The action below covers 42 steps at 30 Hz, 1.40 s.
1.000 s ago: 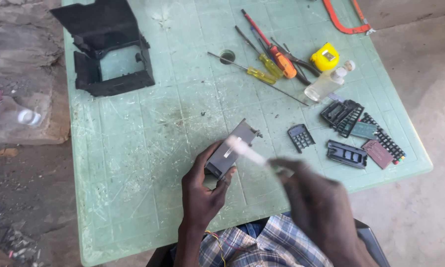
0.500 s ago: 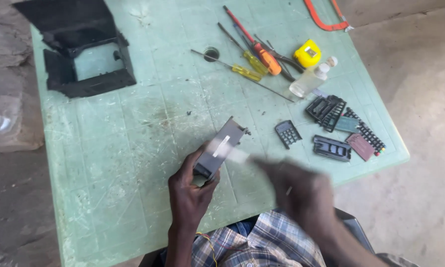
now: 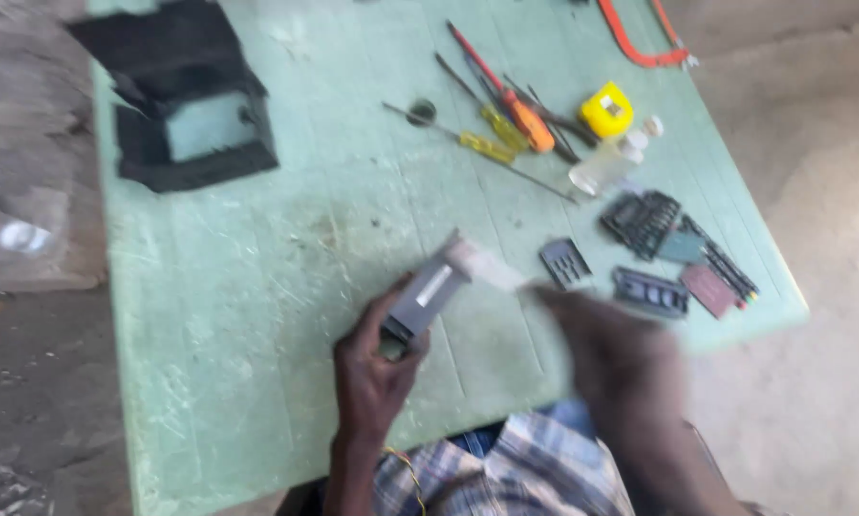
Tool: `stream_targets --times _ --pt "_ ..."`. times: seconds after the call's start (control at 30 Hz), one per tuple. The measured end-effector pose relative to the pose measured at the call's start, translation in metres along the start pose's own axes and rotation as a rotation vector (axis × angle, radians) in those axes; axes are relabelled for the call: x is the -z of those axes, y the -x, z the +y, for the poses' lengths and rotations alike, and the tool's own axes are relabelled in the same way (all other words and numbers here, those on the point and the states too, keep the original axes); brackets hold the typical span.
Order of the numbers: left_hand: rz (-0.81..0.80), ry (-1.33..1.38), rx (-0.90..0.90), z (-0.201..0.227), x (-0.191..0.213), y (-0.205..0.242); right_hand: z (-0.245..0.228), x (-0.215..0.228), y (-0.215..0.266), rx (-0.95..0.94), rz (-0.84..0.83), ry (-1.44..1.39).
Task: Cleaning a computer fan and its plastic housing using a toothbrush to remove dust.
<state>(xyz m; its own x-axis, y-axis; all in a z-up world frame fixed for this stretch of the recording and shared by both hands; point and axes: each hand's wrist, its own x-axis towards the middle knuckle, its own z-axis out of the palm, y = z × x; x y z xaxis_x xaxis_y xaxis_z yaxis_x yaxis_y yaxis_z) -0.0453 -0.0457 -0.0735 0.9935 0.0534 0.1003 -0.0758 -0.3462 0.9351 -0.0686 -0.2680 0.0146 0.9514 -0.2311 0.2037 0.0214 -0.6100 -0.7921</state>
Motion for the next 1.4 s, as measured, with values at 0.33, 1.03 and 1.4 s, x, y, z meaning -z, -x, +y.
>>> stream_targets --times 0.33,1.03,1.4 --pt "-0.027 0.128 -0.088 0.009 0.001 -0.016 -0.019 -0.007 -0.010 -0.014 -0.461 -0.120" --pt "-0.024 0.160 -0.047 -0.003 -0.005 -0.020 -0.027 -0.016 -0.011 0.246 -0.276 -0.018" --pt "0.468 0.536 0.230 0.039 -0.034 -0.023 -0.003 -0.019 -0.002 -0.114 -0.001 -0.190"
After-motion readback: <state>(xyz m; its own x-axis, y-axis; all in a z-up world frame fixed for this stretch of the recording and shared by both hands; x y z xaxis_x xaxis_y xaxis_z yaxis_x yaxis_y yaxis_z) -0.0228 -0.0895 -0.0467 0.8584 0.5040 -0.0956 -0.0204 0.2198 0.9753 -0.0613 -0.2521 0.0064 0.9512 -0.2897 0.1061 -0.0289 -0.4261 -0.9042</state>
